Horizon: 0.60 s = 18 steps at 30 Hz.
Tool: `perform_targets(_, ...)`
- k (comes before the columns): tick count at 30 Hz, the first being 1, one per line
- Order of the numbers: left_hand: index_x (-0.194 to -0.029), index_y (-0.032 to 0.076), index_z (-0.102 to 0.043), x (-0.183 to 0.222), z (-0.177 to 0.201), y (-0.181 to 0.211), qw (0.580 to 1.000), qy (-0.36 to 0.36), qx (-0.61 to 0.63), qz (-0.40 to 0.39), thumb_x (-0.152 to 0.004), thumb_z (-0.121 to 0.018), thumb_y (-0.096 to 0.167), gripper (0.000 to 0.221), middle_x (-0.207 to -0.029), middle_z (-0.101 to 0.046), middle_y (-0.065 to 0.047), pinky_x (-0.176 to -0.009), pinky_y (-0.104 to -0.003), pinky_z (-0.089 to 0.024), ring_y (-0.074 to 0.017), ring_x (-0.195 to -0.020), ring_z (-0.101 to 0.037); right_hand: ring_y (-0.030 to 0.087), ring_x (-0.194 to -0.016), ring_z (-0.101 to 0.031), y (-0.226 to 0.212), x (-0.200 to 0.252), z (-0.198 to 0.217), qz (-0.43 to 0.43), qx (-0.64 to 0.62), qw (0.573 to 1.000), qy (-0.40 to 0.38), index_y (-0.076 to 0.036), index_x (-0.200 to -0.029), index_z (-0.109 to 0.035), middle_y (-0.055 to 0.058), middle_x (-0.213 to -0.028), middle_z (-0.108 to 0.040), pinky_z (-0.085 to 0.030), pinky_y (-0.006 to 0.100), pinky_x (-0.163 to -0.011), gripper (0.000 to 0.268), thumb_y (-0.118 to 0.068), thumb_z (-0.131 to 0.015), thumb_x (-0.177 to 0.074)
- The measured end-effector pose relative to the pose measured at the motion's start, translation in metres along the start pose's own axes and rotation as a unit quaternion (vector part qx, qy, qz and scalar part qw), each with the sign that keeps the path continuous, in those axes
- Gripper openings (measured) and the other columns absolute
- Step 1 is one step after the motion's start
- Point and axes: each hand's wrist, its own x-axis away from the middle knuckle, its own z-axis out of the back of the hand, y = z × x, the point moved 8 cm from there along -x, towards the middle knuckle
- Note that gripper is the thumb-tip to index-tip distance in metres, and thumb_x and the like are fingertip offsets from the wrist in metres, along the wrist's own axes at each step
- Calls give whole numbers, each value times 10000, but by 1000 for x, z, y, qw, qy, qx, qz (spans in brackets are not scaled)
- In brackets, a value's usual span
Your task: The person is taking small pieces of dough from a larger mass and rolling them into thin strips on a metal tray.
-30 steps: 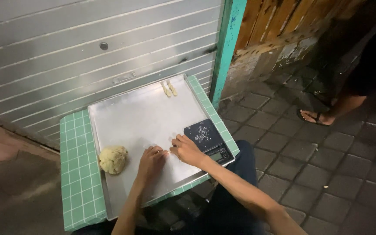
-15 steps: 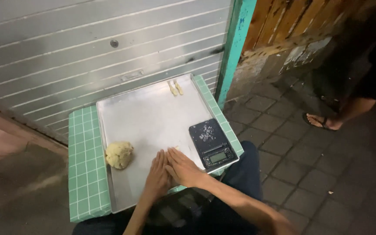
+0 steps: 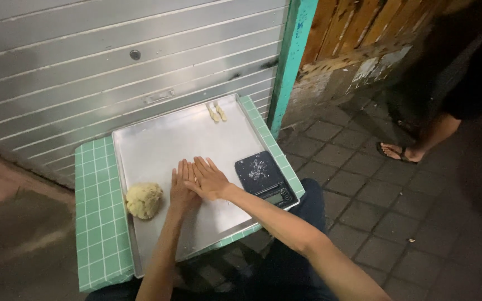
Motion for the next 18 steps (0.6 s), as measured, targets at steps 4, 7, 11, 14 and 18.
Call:
perform_targets(4,-1630,57,-250,-8,20,-4,999,-11,-49,-17,-983,-472,463,795,-1723,-176,-172,-1286,-511,-53,-325,-1611,-90,297,-1603,-53,5,-16,2,-7,-12,1000,18,29,-1605,-244,199,-1706,-158,101,453,-1301,1024,-760,-42,-984)
perform_targets(7,-1650,82,-195,-3,24,3,999,-34,-27,-14,-1022,-436,430,757,-1746,-102,-136,-1287,-480,-41,-285,-1613,-61,333,-1599,-66,0,-1,7,-8,-7,999,40,68,-1588,-254,248,-1691,-171,75,480,-1298,981,-713,-92,-1016)
perform_targets(11,-1647,89,-136,26,22,15,997,-72,17,-26,-1021,-389,500,791,-1739,-42,-148,-1286,-494,-23,-294,-1611,-6,329,-1600,-31,-8,31,0,-9,36,999,0,46,-1604,-195,229,-1706,-103,91,502,-1298,794,-505,-174,-1033)
perform_targets(14,-1645,86,-140,48,27,30,994,-70,42,-68,-1016,-397,509,800,-1732,-59,-171,-1279,-517,-78,-327,-1607,-13,327,-1598,-81,-10,59,-3,-2,43,999,13,36,-1607,-213,221,-1704,-142,50,518,-1306,736,-403,-306,-1024)
perform_targets(18,-1635,218,-204,84,34,50,986,-135,9,-101,-961,-401,582,791,-1743,8,-170,-1260,-528,-123,-381,-1603,41,320,-1599,-114,-14,93,-8,30,23,999,17,14,-1602,-244,217,-1696,-189,60,538,-1309,883,-626,-216,-996)
